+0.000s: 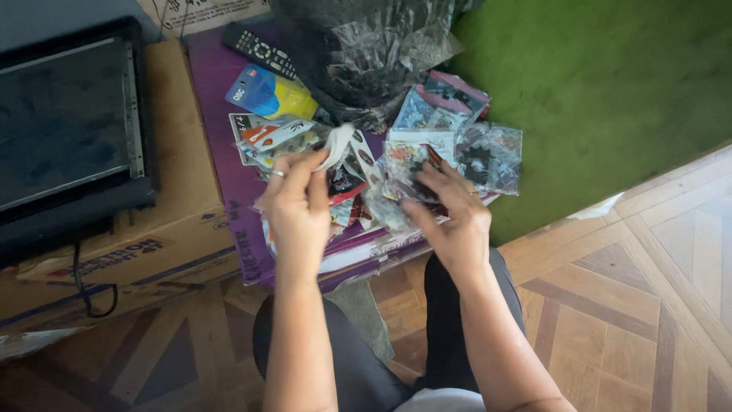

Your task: The person sits on the floor and sorts through a pile of small plastic bags containing various items. They pick up individual bags, open them, and place the contents or the bags themselves into different piles on a purple box.

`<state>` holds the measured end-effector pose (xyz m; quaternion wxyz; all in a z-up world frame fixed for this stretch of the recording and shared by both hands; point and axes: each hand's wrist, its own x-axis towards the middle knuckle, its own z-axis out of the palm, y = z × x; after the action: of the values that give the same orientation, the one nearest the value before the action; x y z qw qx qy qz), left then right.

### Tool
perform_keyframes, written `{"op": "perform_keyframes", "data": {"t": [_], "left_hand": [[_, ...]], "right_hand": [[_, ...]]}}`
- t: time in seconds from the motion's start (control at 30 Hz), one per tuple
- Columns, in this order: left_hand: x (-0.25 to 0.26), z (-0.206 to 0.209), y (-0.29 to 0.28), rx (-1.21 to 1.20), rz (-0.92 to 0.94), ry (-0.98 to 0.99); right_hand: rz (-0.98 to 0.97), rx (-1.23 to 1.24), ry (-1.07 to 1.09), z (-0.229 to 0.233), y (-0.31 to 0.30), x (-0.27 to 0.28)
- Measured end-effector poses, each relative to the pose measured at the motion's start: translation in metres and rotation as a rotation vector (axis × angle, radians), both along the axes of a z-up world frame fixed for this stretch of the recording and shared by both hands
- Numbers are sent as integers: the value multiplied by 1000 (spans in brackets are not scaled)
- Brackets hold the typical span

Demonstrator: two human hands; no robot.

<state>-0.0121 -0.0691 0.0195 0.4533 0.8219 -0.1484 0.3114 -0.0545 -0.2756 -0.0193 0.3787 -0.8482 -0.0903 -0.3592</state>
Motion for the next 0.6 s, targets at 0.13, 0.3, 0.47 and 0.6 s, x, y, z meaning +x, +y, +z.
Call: {"op": "perform_keyframes", "data": {"t": [0.13, 0.3, 0.47, 0.6], "left_hand": [[-10, 6, -25, -267, -110, -69], [-16, 2, -35, -356, -174, -65], [-11, -2, -38, -398, -177, -44], [-12, -6, -47, -419, -199, -70]], "right_hand": [[-5, -85, -47, -5, 7, -2], [15, -15, -58, -5, 13, -4], [4, 157, 43, -2, 10, -4], [-157, 344, 65, -16, 6, -7]]}}
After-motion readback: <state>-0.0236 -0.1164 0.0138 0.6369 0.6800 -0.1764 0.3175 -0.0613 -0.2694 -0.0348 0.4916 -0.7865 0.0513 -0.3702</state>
